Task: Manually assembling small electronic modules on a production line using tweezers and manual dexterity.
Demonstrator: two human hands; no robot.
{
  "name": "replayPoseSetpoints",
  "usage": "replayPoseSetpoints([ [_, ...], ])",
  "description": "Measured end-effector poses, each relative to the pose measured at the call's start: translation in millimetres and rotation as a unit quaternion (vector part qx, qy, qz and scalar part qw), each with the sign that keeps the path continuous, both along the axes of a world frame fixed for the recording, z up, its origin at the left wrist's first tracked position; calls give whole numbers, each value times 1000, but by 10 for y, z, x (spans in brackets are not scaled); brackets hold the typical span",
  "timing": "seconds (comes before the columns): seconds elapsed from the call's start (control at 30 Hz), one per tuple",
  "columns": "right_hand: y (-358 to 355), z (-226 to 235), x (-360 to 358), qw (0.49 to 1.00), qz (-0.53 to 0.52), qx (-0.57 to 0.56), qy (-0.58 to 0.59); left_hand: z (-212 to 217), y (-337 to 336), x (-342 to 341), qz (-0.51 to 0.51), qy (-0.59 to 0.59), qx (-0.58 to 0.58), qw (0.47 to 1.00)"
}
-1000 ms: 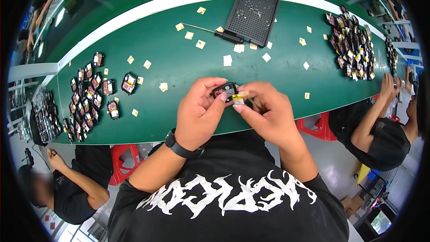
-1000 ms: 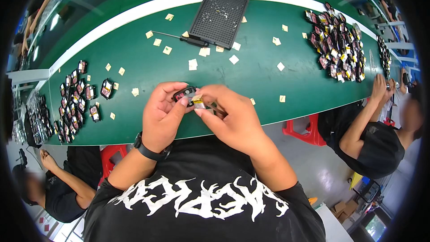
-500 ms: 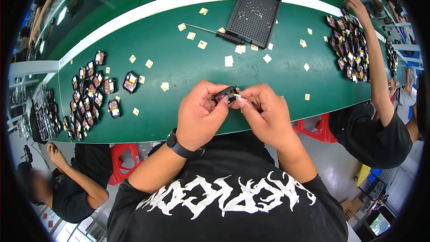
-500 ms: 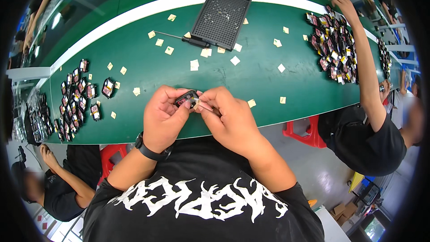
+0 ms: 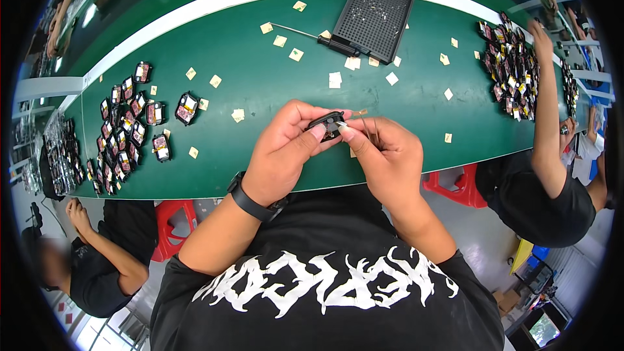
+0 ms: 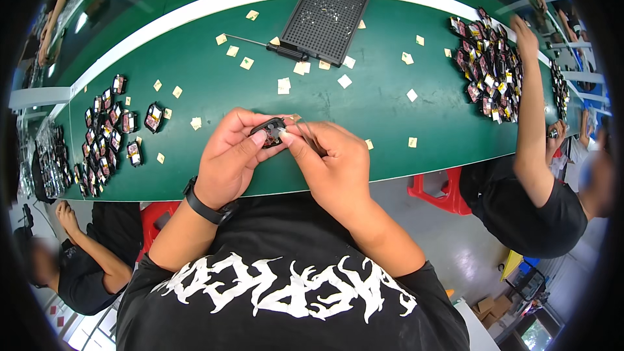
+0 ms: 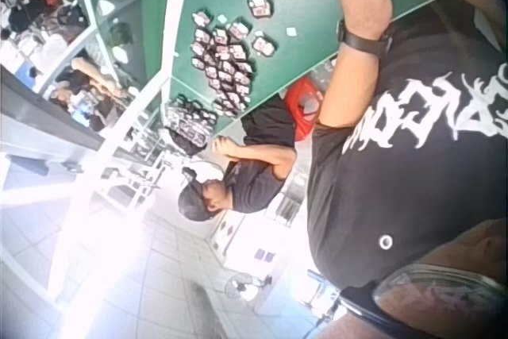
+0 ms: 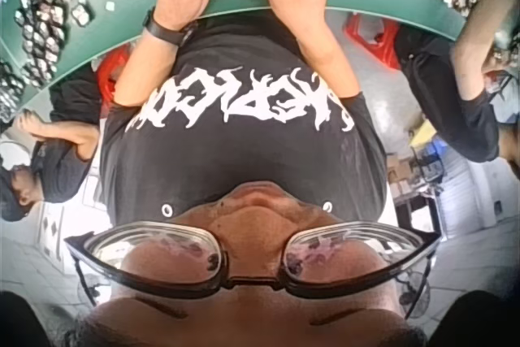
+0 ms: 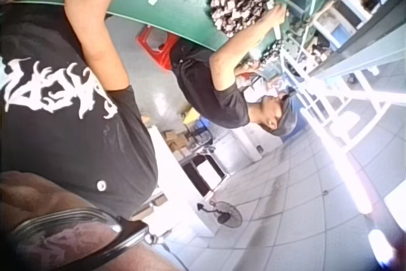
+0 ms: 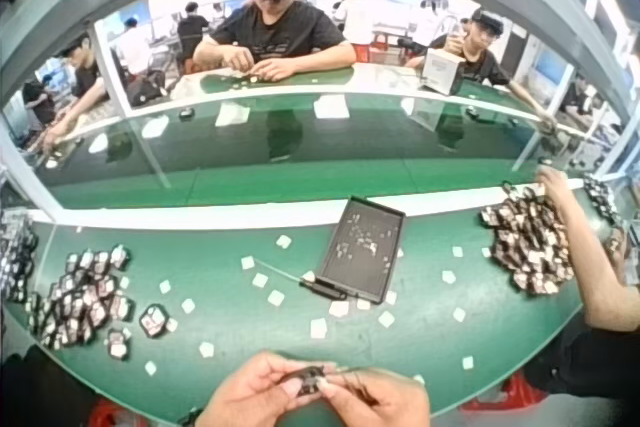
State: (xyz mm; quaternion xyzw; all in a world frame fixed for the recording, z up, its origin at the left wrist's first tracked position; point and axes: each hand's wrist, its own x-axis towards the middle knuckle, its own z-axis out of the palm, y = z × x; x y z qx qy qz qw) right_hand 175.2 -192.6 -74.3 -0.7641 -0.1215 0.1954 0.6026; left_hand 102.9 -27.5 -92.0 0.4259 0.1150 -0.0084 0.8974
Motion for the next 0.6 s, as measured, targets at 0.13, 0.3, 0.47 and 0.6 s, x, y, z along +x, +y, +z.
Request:
replayPoseSetpoints([
  [0.13,30,26,-28,998,-4,-23,-50,-5,4,19,1,4,0,1000],
  [0.3,56,24,-43,999,-15,-22,-44,-9,17,23,0,17,0,1000],
  [0.47,60,5,-48,999,-22,-20,-16,56,-25,47,14,40,21,999],
  [0.6,104,40,-55,999,-35,-19,17,61,-55,46,26,48,46,997],
])
